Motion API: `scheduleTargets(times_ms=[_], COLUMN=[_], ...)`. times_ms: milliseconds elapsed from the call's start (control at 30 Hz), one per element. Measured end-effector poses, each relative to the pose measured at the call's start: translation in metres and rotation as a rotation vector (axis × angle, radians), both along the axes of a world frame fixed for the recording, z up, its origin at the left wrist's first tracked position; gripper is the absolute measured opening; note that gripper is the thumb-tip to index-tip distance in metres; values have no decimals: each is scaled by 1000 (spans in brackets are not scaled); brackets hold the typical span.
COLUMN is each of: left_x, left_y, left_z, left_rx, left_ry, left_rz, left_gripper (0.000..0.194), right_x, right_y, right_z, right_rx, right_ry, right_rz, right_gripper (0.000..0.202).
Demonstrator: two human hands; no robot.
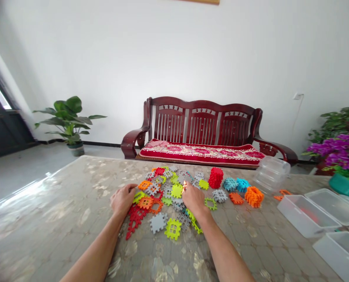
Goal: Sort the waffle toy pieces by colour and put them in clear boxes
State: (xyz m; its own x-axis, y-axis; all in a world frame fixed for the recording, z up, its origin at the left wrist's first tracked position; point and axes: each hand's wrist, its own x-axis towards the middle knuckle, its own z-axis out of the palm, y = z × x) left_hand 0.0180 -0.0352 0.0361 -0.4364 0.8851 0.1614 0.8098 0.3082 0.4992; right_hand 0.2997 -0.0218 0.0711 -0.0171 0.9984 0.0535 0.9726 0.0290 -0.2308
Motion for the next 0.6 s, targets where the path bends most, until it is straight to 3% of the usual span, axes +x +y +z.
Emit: scheduleTargets(times_ms=[233,433,600], left_x=[-1,3,13], left_y=[3,13,27], left_z=[-4,-3,0], left_rx=[-17,-98,-148], left_ry=[34,58,12], left_rz=[-54,-34,-29], left_gripper=[38,47,49], right_x=[9,24,34], right_y=[-11,-14,-17], right_z=[-2,-10,-32], right_rx=[78,140,268], right_ry=[-139,7,165], right_rz=[95,82,86], right_gripper=[36,35,38])
